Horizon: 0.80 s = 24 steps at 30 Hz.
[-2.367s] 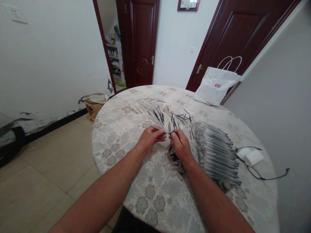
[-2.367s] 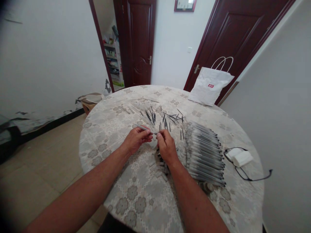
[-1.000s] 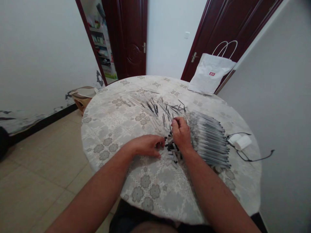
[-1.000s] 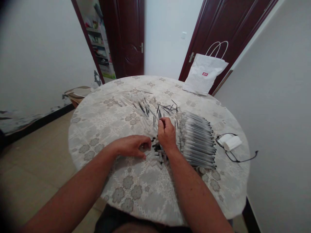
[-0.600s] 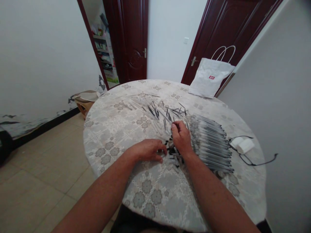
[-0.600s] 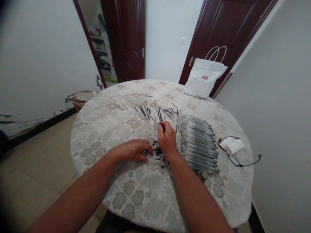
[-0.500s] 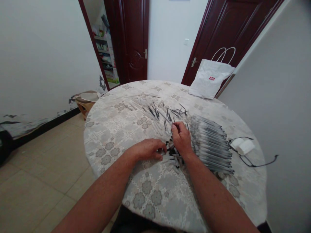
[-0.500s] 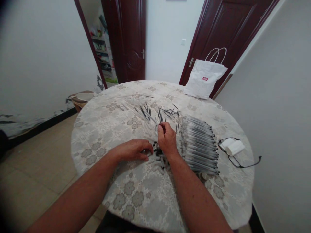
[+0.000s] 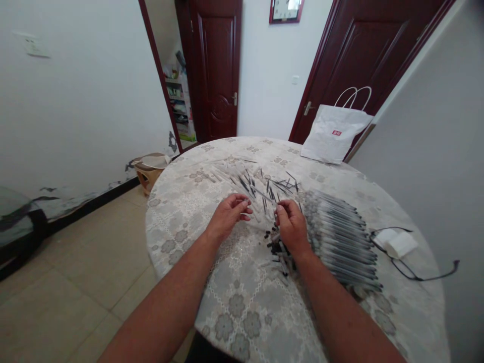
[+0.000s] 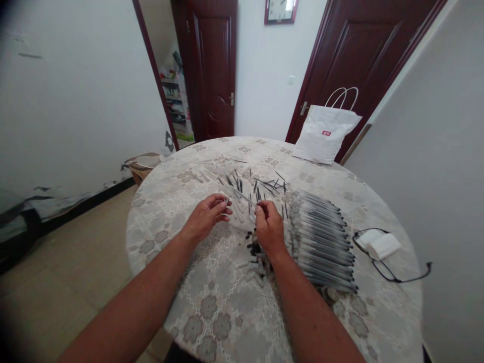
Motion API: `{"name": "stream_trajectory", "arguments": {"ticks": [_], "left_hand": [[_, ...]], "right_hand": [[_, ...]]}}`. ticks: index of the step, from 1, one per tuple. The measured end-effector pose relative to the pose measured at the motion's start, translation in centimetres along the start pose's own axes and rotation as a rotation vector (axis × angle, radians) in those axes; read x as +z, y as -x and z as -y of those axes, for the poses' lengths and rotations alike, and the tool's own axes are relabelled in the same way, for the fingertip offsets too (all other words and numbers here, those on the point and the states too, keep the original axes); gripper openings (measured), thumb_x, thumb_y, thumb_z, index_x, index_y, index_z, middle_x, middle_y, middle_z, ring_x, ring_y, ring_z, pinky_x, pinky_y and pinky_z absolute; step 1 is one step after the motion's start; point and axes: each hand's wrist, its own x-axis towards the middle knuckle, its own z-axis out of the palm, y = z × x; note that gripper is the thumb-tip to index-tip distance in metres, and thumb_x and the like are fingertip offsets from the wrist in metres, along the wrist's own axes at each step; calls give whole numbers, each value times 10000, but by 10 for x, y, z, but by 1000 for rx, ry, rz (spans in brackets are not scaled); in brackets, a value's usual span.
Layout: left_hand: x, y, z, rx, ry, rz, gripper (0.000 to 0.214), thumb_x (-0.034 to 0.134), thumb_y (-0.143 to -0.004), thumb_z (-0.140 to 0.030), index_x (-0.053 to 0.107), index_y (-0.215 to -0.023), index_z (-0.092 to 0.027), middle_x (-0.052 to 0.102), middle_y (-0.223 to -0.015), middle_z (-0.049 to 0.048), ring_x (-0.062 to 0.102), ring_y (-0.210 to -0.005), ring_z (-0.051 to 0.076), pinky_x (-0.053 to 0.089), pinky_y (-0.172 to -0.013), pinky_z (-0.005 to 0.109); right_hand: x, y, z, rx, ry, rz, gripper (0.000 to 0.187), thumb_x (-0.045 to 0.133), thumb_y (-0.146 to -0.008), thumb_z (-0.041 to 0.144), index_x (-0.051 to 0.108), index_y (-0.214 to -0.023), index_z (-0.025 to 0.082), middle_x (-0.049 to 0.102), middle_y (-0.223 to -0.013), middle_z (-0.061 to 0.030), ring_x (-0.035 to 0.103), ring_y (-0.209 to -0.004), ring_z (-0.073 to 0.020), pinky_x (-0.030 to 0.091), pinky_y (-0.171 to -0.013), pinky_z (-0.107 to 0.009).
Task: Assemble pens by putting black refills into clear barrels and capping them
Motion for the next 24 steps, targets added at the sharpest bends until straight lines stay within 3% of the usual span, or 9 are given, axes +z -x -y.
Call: {"name": "stream_trajectory", "arguments": {"ticks": [4,9,16,24], "left_hand": [[-4,-4,-1,-20,234,-110,401,799,-758,-356,659,-1084,-167,678,-945,54,635,-682,104,575,-641,268],[-8,-6,0,-37,353,-186,380,820,-724,-298,713,-1058,-151,619,-854,14,571,-622,69,575,-602,242],[-6,-5,0,-31,305,-176,296,784,-696,-251,733,-966,-141,540,-675,-20,534,-595,82,579,-618,251],[-7,-6,2,-10,269,-172,285,758,-714,-257,732,-971,-136,562,-706,-2,560,-639,100,578,-650,268]], "right_hand": [[0,2,2,31,-77,-6,233,498,-948,405,597,-1008,204,566,-650,42,525,-561,-142,409,-562,-255],[0,3,5,36,-119,-38,229,505,-940,404,595,-1015,208,557,-626,44,536,-558,-152,419,-560,-267],[0,4,6,8,-62,-11,212,504,-946,398,601,-998,216,548,-646,42,526,-576,-152,409,-569,-266],[1,5,8,-38,6,14,199,524,-935,379,617,-979,209,619,-753,4,580,-669,-164,449,-640,-274]]}}
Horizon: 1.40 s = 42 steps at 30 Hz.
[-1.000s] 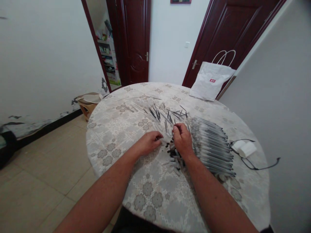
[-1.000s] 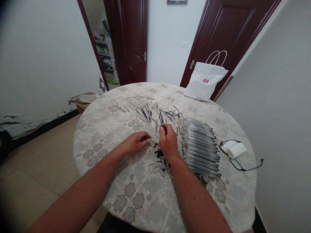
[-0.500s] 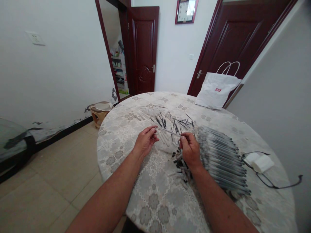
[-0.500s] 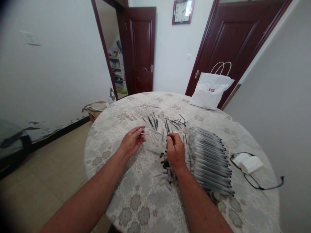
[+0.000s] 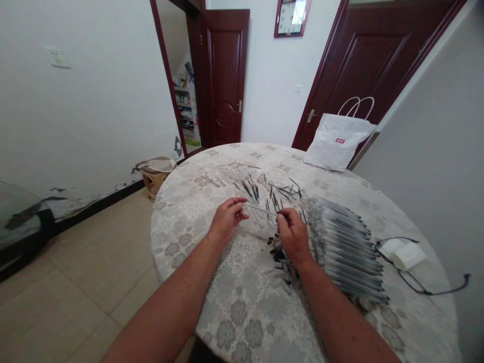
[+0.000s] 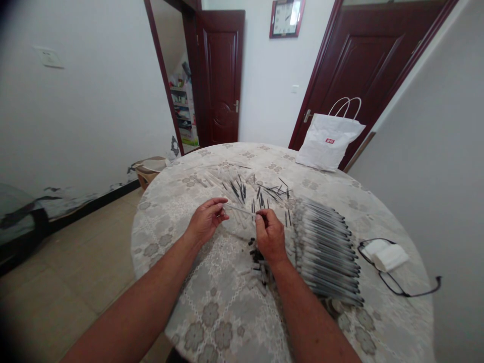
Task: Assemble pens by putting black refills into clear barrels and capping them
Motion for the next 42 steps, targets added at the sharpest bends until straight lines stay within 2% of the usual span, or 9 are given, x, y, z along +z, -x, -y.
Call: {"name": "stream_trajectory", "arguments": {"ticks": [10,15,20,24,28,32,35,38,42], "left_hand": [[-1,-3,1,33,96,-56,343,811,-714,-281,670,-995,-145,681,-856,37,678,-769,135,590,-819,336],[-1,-2,-3,28,110,-85,332,799,-755,-300,663,-1018,-149,741,-994,94,723,-861,166,595,-801,313],[0,-8,-4,49,56,-109,282,788,-756,-262,691,-988,-134,748,-969,92,727,-817,162,608,-731,280],[0,-11,-4,46,28,-104,245,770,-764,-248,699,-967,-132,746,-962,89,728,-818,165,613,-724,271],[1,-10,-4,42,20,-113,225,757,-779,-248,701,-965,-134,743,-971,91,730,-856,177,617,-733,274],[2,-10,-4,39,-6,-95,236,754,-788,-273,704,-971,-133,739,-986,97,728,-869,182,618,-742,280],[3,-9,-2,44,-29,-71,265,759,-791,-301,690,-991,-140,736,-1018,96,723,-900,187,618,-777,304],[7,-5,1,38,-71,-48,296,752,-804,-334,667,-1024,-156,736,-1056,99,721,-937,198,615,-801,322],[17,5,5,11,-190,85,357,742,-815,-399,657,-1076,-169,739,-1076,110,727,-938,228,621,-812,379]], "right_hand": [[8,6,2,-156,80,92,192,537,-938,350,645,-1025,218,692,-870,-40,638,-759,-195,503,-744,-314],[11,5,8,-318,204,179,248,472,-982,312,660,-1116,222,704,-990,-95,658,-924,-226,509,-867,-347],[14,4,13,-349,224,196,272,445,-990,278,661,-1127,184,708,-1026,-125,652,-957,-234,500,-897,-353],[15,3,21,-217,127,171,217,493,-964,291,673,-1059,215,722,-978,-70,666,-908,-204,499,-862,-318],[20,1,23,81,-96,181,147,570,-897,315,682,-929,224,673,-741,13,617,-689,-151,481,-678,-261],[27,-5,19,421,-431,254,160,582,-842,355,609,-810,201,558,-587,67,435,-445,-88,340,-446,-212],[23,-8,18,533,-507,306,177,566,-849,374,566,-813,201,569,-603,71,377,-393,-67,263,-397,-201],[12,-11,25,412,-315,365,181,535,-904,360,591,-841,199,635,-658,42,463,-460,-79,337,-468,-201],[-6,-12,41,30,134,365,125,562,-938,288,662,-953,214,713,-840,0,619,-756,-125,423,-721,-226]]}}
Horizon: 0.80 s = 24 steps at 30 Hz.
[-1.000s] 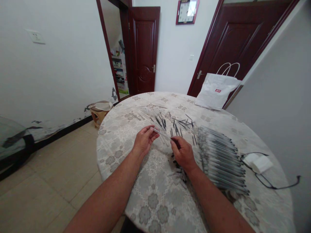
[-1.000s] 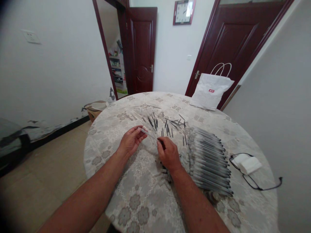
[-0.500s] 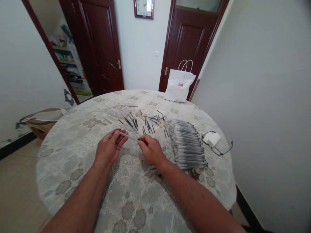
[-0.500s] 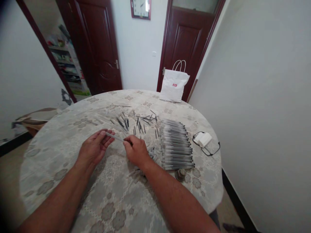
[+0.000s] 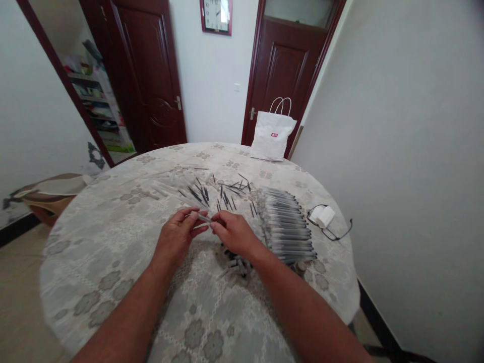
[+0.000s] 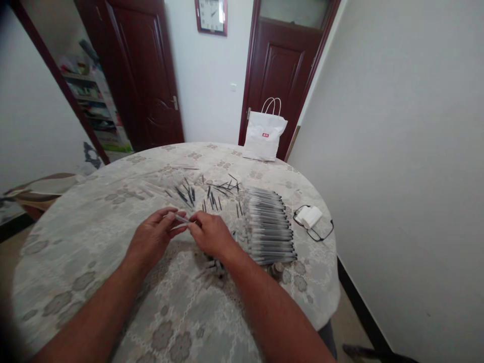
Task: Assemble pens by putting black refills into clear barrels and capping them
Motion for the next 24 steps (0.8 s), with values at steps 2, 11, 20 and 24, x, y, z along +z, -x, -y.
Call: {"name": "stream_trajectory", "arguments": {"ticks": [2,11,20,24], "left_hand": [[3,4,-1,2,-53,64,380,750,-806,-411,662,-1085,-168,740,-1074,110,728,-939,243,620,-823,406],[3,8,-2,-54,-226,123,417,756,-791,-435,671,-1069,-136,752,-974,124,732,-864,253,617,-733,383],[-1,6,0,-25,-384,83,408,706,-794,-496,676,-1003,-147,754,-932,103,702,-762,210,590,-672,341],[-2,5,2,-21,-467,102,401,681,-803,-504,675,-992,-150,757,-925,98,696,-721,198,574,-657,323]], "right_hand": [[-8,3,6,-64,211,15,127,574,-948,291,668,-987,215,716,-894,-16,629,-840,-148,413,-765,-240],[-82,9,12,-76,676,121,168,569,-961,266,718,-988,192,703,-980,-74,607,-964,-184,402,-870,-271],[-162,18,-59,236,920,-20,217,577,-905,210,743,-1043,187,706,-1056,-98,601,-1032,-214,402,-924,-280],[-162,23,-76,271,940,-4,229,570,-884,185,747,-1029,179,714,-1048,-103,619,-1018,-209,408,-917,-267]]}}
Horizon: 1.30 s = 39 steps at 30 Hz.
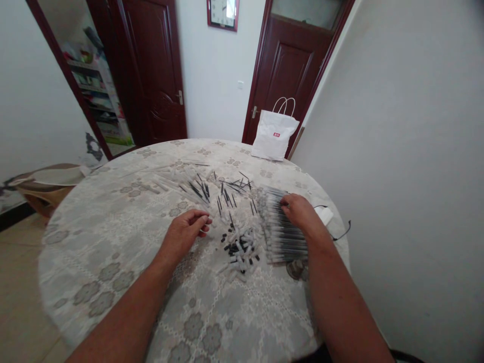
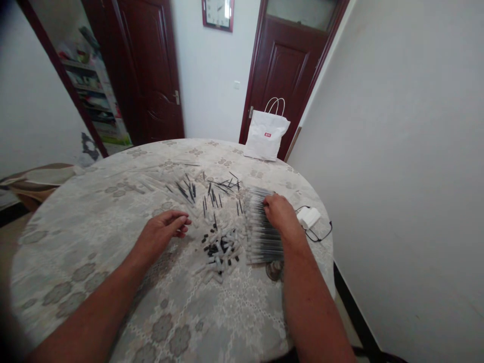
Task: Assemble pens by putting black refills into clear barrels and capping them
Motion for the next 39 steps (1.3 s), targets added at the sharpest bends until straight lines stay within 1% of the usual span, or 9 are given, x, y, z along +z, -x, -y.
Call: {"name": "stream_trajectory", "arguments": {"ticks": [8,13,18,24,29,34,36,39], "left_hand": [[0,0,2,7,-57,27,405,648,-812,-522,671,-994,-161,759,-933,93,699,-728,200,567,-662,317],[0,0,0,8,-76,24,398,638,-805,-523,682,-973,-165,759,-911,92,693,-709,201,558,-647,316],[0,0,3,27,-90,40,385,631,-822,-519,683,-975,-170,758,-904,90,689,-707,199,551,-647,311],[1,2,0,30,-104,26,367,631,-811,-505,696,-942,-168,760,-884,94,688,-691,203,541,-626,306],[1,3,-2,49,-121,25,369,623,-813,-506,705,-946,-172,761,-888,90,695,-695,207,540,-630,307],[2,3,-2,53,-140,27,354,598,-833,-488,701,-953,-172,759,-897,89,698,-705,207,536,-638,308],[1,3,-1,51,-145,24,352,596,-833,-484,699,-955,-171,759,-900,91,697,-705,209,536,-637,308],[1,3,0,51,-146,19,344,595,-830,-478,698,-951,-173,757,-885,86,695,-707,209,531,-627,299]], "right_hand": [[12,-7,-3,41,-5,-65,289,521,-908,158,742,-1095,173,702,-1094,-113,626,-1046,-207,412,-944,-255],[15,-14,-6,33,-2,-49,312,503,-917,157,741,-1118,171,697,-1104,-116,618,-1066,-205,408,-966,-252],[17,-24,-5,29,11,-11,346,480,-929,154,739,-1157,167,691,-1151,-126,612,-1102,-206,404,-996,-262],[22,-34,-4,19,37,22,379,461,-938,142,731,-1203,172,697,-1174,-126,612,-1121,-194,398,-1006,-252],[26,-31,-7,10,46,17,383,449,-945,126,718,-1214,168,683,-1174,-132,600,-1123,-199,391,-1020,-266],[28,-26,-7,-18,30,-100,393,433,-939,99,695,-1224,162,651,-1221,-133,579,-1148,-205,382,-1037,-268],[28,-26,-5,-26,32,-95,411,444,-913,75,684,-1239,145,647,-1244,-136,573,-1162,-209,374,-1049,-268],[26,-28,-4,-25,44,-45,447,445,-879,42,677,-1249,136,652,-1259,-134,573,-1177,-211,369,-1059,-270]]}}
